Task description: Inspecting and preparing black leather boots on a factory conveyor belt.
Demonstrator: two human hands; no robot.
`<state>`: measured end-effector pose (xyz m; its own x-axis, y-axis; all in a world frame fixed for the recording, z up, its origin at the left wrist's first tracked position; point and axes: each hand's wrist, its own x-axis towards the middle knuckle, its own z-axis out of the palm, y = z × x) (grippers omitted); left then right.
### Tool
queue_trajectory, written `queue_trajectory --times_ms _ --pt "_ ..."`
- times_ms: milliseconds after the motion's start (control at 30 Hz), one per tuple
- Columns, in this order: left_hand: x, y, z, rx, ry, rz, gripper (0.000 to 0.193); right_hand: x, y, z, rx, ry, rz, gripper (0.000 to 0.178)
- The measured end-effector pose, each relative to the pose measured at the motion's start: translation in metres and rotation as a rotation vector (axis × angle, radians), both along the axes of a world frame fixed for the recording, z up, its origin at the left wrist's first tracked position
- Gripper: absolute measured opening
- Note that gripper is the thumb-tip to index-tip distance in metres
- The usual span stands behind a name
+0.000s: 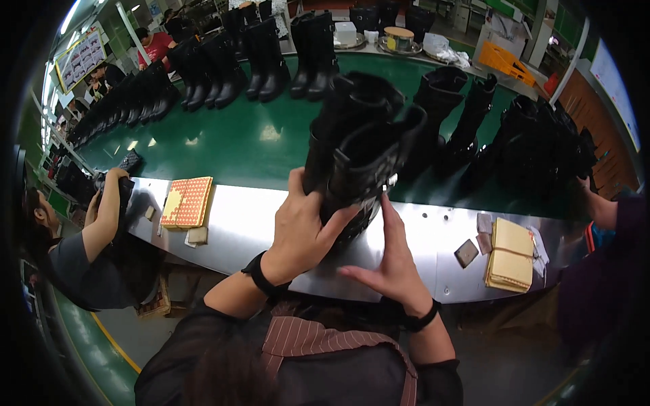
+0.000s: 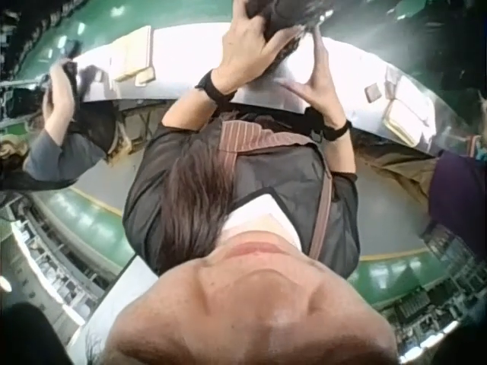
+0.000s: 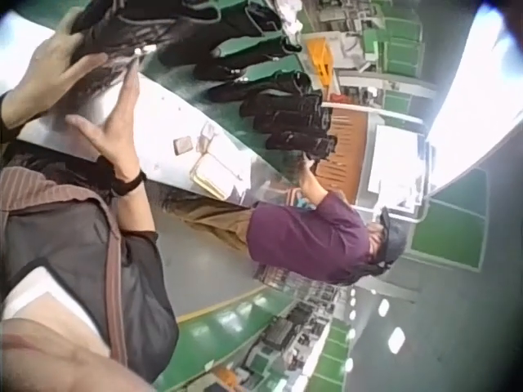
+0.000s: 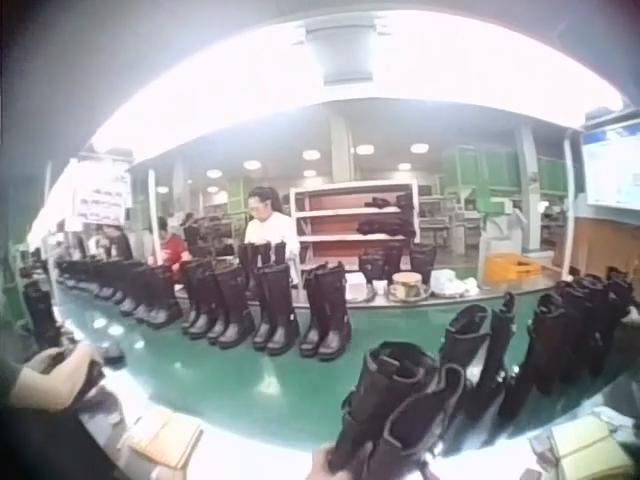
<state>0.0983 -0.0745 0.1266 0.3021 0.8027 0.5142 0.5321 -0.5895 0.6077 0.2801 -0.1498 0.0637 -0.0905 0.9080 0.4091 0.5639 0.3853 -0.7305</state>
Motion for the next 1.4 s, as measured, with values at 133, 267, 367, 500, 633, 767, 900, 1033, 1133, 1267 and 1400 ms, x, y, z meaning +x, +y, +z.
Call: queue_trajectory --times_ms 133,267,367,500,633,767,900,1033,1133,1267,1400 --pt "-0.042 -0.009 -0.022 0.157 0.022 -0.199 0.077 -0.038 0.02 -0.017 0.128 -0.003 -0.233 0.119" --pt "-0.07 -0.004 -0.045 0.098 0.062 -0.117 0.05 -0.04 0.015 -0.028 0.122 0.12 -0.303 0.086" --pt "-0.073 -0.005 -0.061 0.256 -0.06 -0.038 0.066 -0.025 0.011 -0.029 0.023 0.383 -0.395 0.062" --pt "-0.061 -0.002 -0.083 0.436 -0.406 -0.052 0.079 -0.014 0.012 -0.036 0.079 0.378 -0.444 0.043" --pt "-0.067 -0.002 -0.1 0.265 -0.473 -0.196 0.063 -0.008 0.014 -0.045 0.087 0.362 -0.531 0.031" --pt "-0.067 -0.01 -0.117 -0.344 -0.786 -0.361 0.038 0.027 0.003 -0.048 0.186 0.457 -0.654 0.023" --pt "-0.049 -0.006 -0.119 -0.303 -0.86 -0.345 0.034 0.067 -0.019 -0.05 0.28 0.385 -0.685 0.023" --pt "-0.03 -0.003 -0.113 -0.281 -0.633 -0.334 0.024 0.073 -0.039 -0.042 0.246 0.187 -0.81 0.041" --pt "-0.035 -0.004 -0.109 -0.417 -0.603 -0.39 0.033 0.053 -0.06 -0.02 0.507 -0.098 -1.079 0.065" --pt "-0.052 0.006 -0.08 0.033 -0.32 -0.397 0.073 0.01 -0.06 0.011 0.591 -0.047 -0.25 0.038" --pt "-0.051 0.026 -0.002 0.495 -0.746 -0.441 0.086 -0.037 -0.016 0.019 0.108 0.125 0.071 0.048"
